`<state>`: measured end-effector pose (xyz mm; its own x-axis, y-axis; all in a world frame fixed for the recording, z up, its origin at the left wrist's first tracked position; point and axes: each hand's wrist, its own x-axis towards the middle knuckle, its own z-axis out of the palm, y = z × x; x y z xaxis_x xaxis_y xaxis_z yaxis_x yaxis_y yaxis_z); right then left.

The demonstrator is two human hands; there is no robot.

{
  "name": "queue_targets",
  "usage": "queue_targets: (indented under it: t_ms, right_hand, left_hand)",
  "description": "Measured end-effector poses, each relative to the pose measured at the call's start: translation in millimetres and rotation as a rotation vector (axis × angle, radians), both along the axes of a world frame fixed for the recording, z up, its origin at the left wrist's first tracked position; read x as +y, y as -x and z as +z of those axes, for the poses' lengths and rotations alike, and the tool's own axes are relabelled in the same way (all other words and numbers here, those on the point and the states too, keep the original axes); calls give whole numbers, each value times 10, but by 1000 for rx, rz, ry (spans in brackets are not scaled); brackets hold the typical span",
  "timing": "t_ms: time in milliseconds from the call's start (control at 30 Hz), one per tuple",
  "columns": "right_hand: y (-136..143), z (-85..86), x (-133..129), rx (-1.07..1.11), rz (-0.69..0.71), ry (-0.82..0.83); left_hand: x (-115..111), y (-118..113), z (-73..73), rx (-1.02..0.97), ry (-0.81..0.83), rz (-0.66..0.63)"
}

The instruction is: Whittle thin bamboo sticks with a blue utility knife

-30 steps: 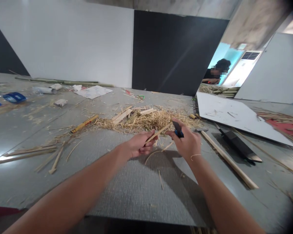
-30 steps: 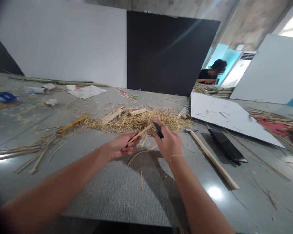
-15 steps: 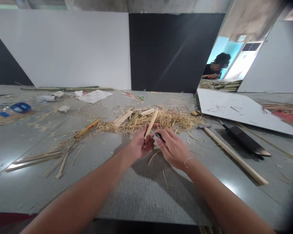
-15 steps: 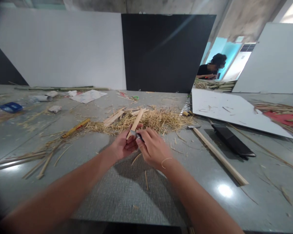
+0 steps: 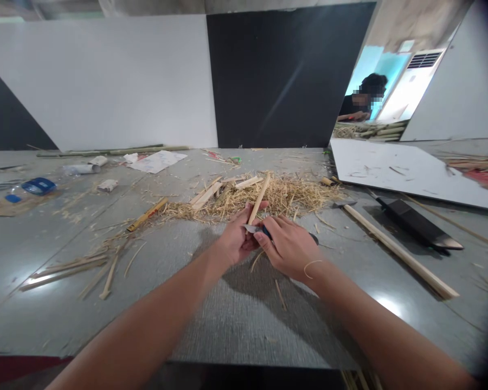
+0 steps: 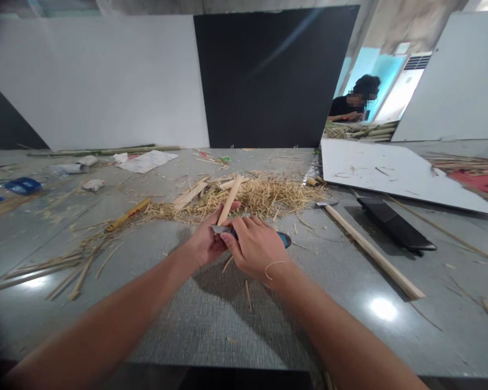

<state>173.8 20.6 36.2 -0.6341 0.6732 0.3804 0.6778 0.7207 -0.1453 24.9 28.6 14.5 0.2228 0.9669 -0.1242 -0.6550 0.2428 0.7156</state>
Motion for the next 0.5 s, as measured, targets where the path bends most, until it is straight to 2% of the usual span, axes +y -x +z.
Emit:
queue_targets:
  t_ms: [200,500]
  right_hand:
    - [-1,12,5,-9,2,15]
    - [-6,47,-18,-52,-102,-14]
  left_hand:
    - [-31,-18,31,42,27,19]
    - [-81,-93,157,60,56,97]
